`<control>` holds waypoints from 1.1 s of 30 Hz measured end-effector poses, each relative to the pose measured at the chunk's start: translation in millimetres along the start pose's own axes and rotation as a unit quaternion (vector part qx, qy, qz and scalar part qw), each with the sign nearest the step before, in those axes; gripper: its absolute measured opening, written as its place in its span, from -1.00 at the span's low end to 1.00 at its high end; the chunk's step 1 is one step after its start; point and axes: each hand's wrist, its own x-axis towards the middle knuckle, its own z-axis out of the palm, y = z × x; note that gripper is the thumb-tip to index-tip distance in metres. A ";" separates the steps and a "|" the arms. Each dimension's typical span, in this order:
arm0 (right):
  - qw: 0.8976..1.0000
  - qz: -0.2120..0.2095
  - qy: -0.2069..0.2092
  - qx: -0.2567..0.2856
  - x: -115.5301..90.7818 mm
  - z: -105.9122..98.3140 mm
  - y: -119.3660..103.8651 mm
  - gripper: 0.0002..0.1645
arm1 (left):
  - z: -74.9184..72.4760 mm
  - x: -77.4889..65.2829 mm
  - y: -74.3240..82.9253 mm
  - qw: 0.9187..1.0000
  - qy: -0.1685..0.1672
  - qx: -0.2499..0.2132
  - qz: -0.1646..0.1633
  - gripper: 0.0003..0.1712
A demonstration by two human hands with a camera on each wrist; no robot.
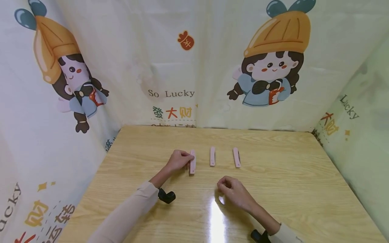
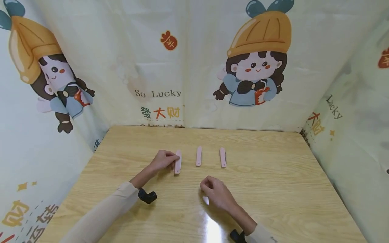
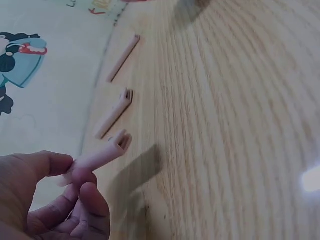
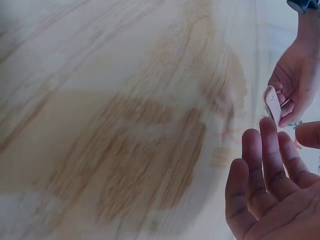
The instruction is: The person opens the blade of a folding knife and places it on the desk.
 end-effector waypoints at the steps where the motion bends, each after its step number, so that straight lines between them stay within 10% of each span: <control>1: 1.000 0.000 0.004 0.003 1.0 0.5 -0.1 -0.72 | 0.2 -0.9 0.8 1.000 -0.002 -0.007 -0.005 -0.80; 33: 0.976 0.073 0.068 0.192 28.4 21.0 -8.2 -0.64 | 28.3 -53.8 12.3 0.978 -0.158 -0.133 -0.041 -0.70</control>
